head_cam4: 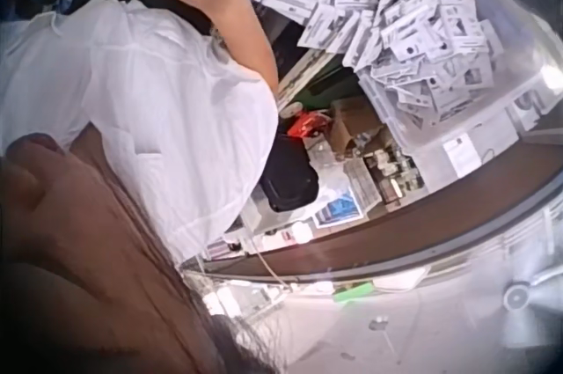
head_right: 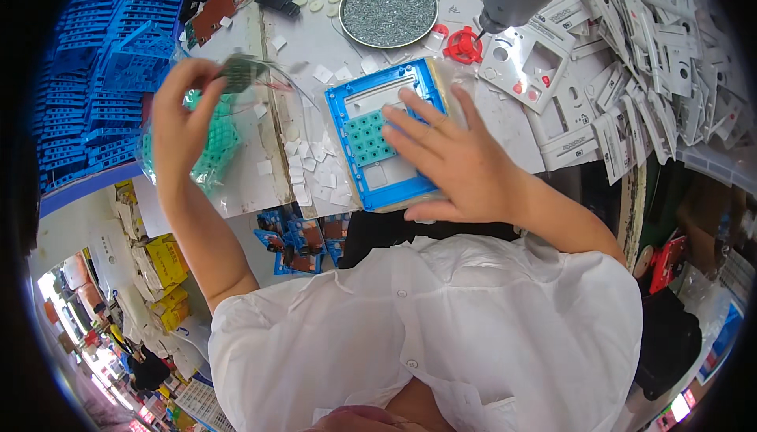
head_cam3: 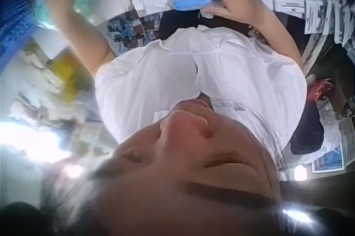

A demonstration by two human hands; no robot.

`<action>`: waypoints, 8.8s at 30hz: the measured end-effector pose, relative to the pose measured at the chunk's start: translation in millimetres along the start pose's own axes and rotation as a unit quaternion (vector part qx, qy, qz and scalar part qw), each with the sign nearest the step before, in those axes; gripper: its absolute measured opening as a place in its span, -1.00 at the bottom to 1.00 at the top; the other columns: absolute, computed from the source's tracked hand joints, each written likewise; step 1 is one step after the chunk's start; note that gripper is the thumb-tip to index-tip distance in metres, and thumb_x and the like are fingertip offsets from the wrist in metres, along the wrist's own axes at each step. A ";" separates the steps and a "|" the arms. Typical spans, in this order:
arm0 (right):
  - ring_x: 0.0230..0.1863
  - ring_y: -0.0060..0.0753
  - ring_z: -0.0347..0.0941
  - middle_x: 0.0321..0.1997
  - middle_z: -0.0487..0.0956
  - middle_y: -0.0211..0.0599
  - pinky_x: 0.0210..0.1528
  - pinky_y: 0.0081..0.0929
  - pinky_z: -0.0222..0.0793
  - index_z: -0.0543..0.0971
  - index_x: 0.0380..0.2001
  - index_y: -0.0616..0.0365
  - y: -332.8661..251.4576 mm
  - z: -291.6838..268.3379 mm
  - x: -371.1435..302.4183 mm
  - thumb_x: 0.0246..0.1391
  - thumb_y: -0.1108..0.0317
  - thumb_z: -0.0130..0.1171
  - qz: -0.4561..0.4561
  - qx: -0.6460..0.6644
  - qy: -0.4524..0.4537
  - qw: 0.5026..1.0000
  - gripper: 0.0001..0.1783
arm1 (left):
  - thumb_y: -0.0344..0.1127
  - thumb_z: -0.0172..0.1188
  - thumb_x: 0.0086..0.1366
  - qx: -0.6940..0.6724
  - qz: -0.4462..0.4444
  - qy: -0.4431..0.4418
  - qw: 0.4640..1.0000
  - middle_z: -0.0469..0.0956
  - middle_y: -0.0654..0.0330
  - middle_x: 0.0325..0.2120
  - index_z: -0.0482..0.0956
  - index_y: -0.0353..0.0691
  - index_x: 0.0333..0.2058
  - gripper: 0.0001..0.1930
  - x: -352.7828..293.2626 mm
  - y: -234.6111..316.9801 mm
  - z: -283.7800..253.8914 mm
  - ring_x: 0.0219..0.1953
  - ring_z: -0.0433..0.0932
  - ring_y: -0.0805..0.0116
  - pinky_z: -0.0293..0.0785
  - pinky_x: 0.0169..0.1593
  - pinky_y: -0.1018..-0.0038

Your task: Assembling electronic toy components using a power screwdriver at a factory station.

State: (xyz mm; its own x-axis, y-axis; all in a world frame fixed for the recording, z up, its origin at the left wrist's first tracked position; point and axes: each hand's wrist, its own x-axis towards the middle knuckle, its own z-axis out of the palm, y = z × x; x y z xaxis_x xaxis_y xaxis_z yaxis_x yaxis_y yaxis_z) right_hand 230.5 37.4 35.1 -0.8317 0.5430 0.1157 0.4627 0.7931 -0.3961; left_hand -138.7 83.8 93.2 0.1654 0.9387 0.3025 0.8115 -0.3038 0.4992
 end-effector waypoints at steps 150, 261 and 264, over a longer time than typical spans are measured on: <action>0.28 0.17 0.32 0.24 0.48 0.05 0.28 -0.07 0.30 0.53 0.16 0.28 -9.8 -89.7 -108.4 -0.07 -0.01 0.50 0.088 0.129 0.028 0.987 -0.19 | -0.45 0.14 0.39 -0.467 -0.122 -0.192 0.854 0.56 0.11 -0.51 0.49 -0.41 -0.18 -0.88 -135.3 140.2 69.0 -0.55 0.47 0.35 0.40 -0.41 0.44; 0.52 -0.17 0.14 0.45 0.35 -0.10 0.49 -0.01 0.04 0.50 0.22 0.33 9.5 22.4 38.1 0.03 0.01 0.35 -0.049 0.018 -0.069 0.996 -0.22 | 0.20 0.30 0.18 0.160 0.171 -0.280 0.931 0.45 -0.02 0.19 0.47 -0.33 0.21 -0.20 -88.5 92.7 92.5 0.28 0.39 -0.03 0.35 -0.02 0.28; 0.46 -0.16 0.26 0.39 0.43 -0.10 0.45 -0.02 0.14 0.52 0.19 0.32 13.2 22.5 34.7 0.04 0.03 0.37 -0.064 0.011 -0.024 0.998 -0.25 | 0.17 0.35 0.16 0.136 0.158 -0.273 0.939 0.44 -0.02 0.19 0.45 -0.33 0.23 -0.19 -85.4 93.8 88.9 0.27 0.38 -0.01 0.35 0.00 0.26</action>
State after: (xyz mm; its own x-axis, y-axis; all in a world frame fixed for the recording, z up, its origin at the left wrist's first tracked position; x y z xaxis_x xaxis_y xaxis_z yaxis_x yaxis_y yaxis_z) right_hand 200.9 60.5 13.4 -0.8972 0.4239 0.1238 0.3455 0.8484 -0.4009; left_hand -26.9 -10.4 42.1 0.6247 0.7746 -0.0988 0.7743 -0.5981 0.2068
